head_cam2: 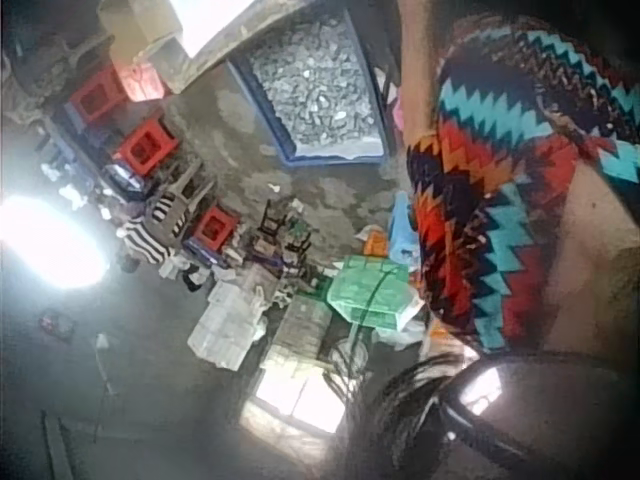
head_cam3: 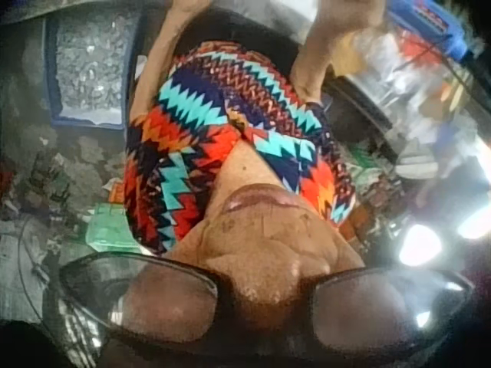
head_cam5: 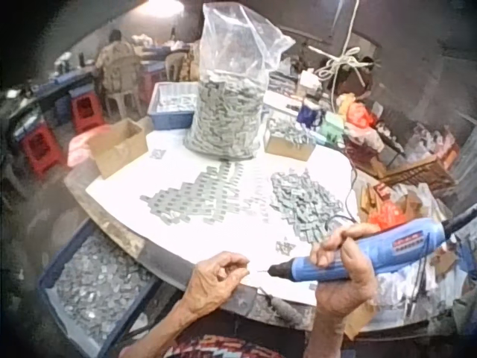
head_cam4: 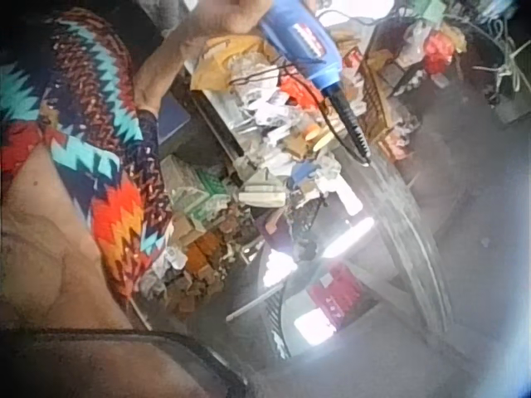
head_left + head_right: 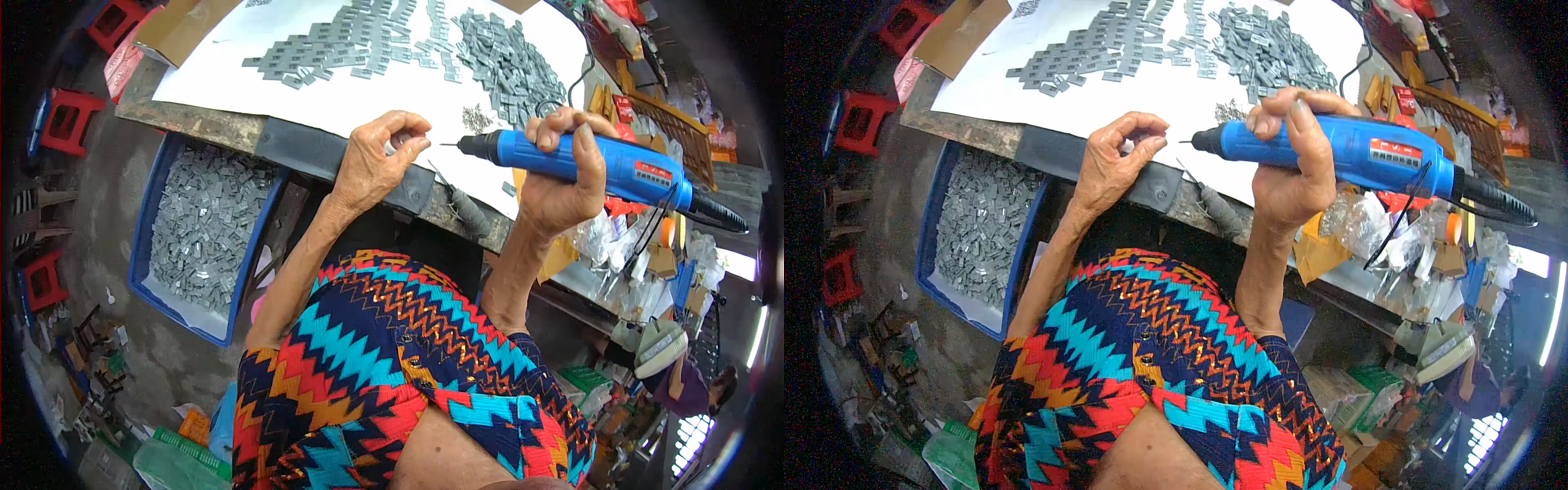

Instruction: The user is using an electric screwdriver to assemble small metal components on a workbench.

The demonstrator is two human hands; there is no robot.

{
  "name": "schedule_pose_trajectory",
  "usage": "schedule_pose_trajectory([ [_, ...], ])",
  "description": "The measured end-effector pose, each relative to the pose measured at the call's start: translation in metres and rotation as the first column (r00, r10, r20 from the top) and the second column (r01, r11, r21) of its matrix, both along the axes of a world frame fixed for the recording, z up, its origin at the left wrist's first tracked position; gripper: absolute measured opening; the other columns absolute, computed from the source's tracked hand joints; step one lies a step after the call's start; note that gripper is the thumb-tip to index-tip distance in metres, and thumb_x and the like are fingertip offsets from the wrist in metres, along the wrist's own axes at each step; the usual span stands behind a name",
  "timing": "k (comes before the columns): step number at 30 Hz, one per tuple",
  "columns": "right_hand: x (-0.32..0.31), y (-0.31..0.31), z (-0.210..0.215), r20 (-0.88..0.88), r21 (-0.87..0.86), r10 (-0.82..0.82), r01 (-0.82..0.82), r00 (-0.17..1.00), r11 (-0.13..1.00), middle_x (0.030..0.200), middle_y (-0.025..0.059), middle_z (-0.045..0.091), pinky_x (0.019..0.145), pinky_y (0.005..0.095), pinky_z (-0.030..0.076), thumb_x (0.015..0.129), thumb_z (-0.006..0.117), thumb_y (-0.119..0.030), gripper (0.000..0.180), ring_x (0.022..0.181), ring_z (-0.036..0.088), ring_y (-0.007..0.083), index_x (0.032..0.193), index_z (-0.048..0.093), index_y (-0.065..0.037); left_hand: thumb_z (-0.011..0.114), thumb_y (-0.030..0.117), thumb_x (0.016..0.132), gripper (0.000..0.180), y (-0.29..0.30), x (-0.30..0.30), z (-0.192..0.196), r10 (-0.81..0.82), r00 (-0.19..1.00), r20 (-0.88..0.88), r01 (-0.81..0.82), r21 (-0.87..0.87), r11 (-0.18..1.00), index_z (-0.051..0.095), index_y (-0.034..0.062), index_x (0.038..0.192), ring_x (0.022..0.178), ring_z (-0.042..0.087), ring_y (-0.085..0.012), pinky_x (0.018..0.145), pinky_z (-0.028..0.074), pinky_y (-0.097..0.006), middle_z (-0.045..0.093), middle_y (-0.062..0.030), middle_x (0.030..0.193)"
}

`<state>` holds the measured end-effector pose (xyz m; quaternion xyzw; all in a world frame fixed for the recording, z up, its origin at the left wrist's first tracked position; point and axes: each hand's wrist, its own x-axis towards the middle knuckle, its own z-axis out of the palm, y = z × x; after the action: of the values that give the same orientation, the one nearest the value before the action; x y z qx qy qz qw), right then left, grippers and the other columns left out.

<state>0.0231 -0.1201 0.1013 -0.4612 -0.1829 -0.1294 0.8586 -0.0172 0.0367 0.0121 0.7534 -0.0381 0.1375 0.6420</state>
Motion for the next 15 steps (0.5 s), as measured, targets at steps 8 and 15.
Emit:
schedule_pose_trajectory([
  [8,0.002,-0.003,-0.002,0.009,0.001,0.030,-0.030,1.000,1.000,0.074,0.0181,0.057,0.059,0.0351,0.044,0.075,0.054,-0.003,0.019,0.057,0.051,0.0185,0.092,0.048,0.001,0.058,0.002,0.073,0.015,0.050,0.041,-0.015,0.297,0.900,0.320,-0.429,0.519,0.739,0.061,0.0007,0.087,0.075,0.055,-0.0250,0.068,0.044,-0.034,0.058,-0.0118,0.082],
  [15,0.004,-0.004,-0.004,-0.009,0.000,0.020,-0.020,1.000,1.000,0.072,0.0183,0.057,0.059,0.0348,0.044,0.074,0.054,-0.002,0.018,0.056,0.052,0.0183,0.091,0.048,0.001,0.062,0.004,0.070,0.021,0.060,0.060,-0.027,0.239,0.921,0.308,-0.390,0.726,0.566,0.060,0.0035,0.090,0.085,0.048,-0.0282,0.077,0.040,-0.037,0.051,-0.0103,0.086],
])
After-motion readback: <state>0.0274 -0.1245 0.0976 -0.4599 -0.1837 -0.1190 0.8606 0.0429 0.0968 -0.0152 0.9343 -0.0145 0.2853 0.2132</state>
